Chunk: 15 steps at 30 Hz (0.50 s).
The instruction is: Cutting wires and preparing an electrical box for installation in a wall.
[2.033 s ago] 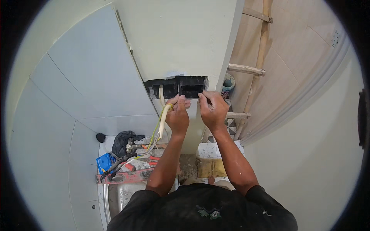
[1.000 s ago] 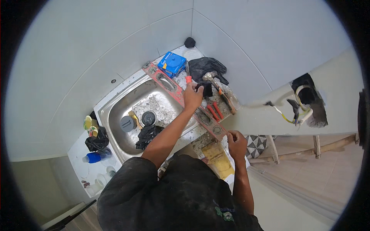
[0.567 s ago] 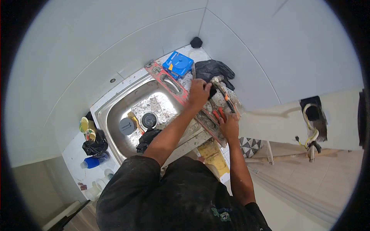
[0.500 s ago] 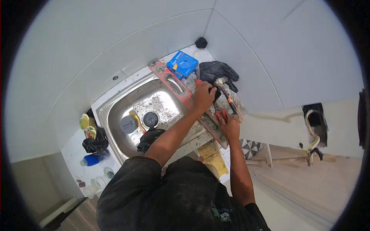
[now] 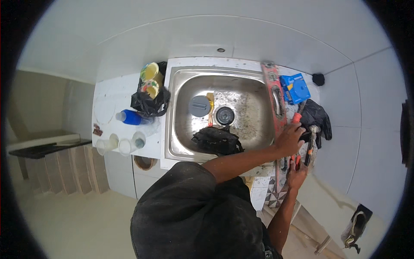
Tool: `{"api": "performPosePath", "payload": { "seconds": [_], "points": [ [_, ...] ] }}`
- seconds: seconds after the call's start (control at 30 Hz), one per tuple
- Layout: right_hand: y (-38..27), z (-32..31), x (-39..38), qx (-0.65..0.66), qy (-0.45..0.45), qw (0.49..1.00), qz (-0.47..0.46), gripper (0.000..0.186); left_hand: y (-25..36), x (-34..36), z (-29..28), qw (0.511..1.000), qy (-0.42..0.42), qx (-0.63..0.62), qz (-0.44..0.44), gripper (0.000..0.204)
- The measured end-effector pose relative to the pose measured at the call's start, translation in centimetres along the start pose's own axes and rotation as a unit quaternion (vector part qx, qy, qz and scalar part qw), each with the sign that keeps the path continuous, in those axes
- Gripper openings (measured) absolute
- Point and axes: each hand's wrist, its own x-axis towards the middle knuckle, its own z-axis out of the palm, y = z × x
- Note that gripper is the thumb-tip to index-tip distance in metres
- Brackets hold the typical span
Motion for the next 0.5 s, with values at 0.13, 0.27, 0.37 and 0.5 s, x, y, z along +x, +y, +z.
{"api": "performPosePath", "payload": {
  "seconds": [0.13, 0.27, 0.37, 0.5],
  "points": [
    [0.7, 0.2, -0.6, 0.033, -0.020, 0.997, 0.069, 0.039, 1.0, -1.8, -1.3, 0.999, -0.007, -0.054, 0.004, 0.044],
    [2.2, 0.2, -1.4, 0.046, 0.030, 0.998, 0.027, 0.036, 2.4, -4.0, -2.0, 0.996, 0.000, -0.092, 0.020, 0.037],
    [2.8, -0.4, -2.2, 0.078, 0.012, 0.996, 0.036, 0.032, 3.6, -6.6, -2.5, 0.997, 0.004, -0.078, 0.018, 0.033],
    [3.1, -1.6, -3.7, 0.074, 0.052, 0.995, -0.047, 0.030, 5.1, -11.0, -3.1, 0.998, 0.018, -0.060, 0.006, 0.030]
  ]
}}
